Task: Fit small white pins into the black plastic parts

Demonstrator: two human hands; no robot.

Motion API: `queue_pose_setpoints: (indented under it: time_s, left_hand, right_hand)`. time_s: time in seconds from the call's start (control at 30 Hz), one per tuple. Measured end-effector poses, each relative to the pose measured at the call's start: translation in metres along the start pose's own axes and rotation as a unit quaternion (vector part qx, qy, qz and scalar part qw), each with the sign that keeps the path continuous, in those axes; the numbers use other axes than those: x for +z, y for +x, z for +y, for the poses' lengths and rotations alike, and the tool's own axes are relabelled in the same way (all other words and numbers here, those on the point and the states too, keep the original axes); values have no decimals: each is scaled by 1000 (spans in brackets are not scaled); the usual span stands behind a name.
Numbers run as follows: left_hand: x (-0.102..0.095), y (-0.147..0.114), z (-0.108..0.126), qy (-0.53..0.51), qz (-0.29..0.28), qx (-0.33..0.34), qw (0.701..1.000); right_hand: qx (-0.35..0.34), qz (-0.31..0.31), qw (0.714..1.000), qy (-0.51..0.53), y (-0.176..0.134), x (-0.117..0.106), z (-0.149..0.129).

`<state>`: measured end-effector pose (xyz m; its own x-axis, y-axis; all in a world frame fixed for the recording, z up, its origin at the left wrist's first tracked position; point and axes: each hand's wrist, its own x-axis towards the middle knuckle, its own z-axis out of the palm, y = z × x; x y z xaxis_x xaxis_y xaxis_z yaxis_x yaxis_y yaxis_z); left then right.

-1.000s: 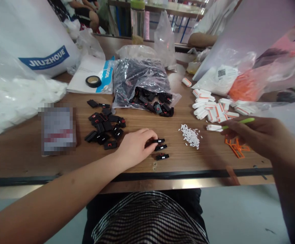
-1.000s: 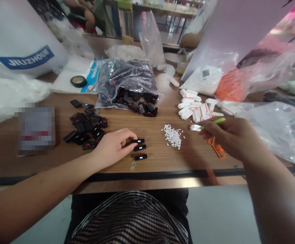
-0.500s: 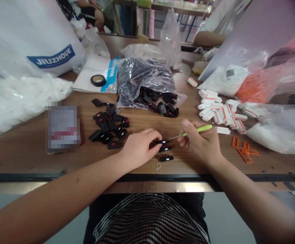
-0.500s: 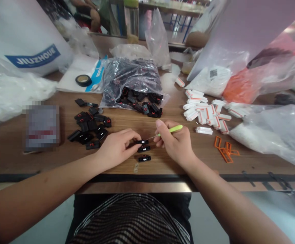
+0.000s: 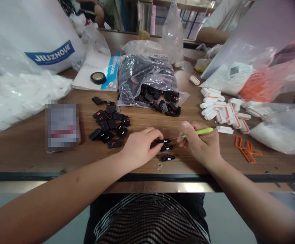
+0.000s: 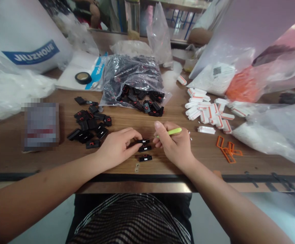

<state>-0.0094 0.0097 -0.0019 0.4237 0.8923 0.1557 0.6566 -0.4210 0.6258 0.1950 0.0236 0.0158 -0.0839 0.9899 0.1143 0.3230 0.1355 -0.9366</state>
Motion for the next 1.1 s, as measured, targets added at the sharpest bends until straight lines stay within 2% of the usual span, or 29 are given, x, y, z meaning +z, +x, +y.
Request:
queue_pose_setpoints:
  time_s: [0.17,0.4,0.57,0.67,0.87,1.1]
  left_hand:
    - [0,0,0,-2,-1,1,1000]
    - [-1,0,0,-1,-7,-1,1000]
    - [-1,0,0,-8,-5,3,1000]
    - [0,0,-1,-10,-2,5,1000]
    - [0,0,-1,-10,-3,1,1000]
    - [1,1,-1,-13,-1,0,1000]
  right_hand:
    - [-3,-1,1000,-7,-2,1,-3]
    - [-45,-13,997,-60,-4,1,-6]
    - [-112,-49,981,-153,-9,0,-8]
    - [-144,-33,979,-142,-11,2,-5]
    - [-95,41,994,-22,-9,2,-1]
    - [-65,38,997,-10,-6,1,1]
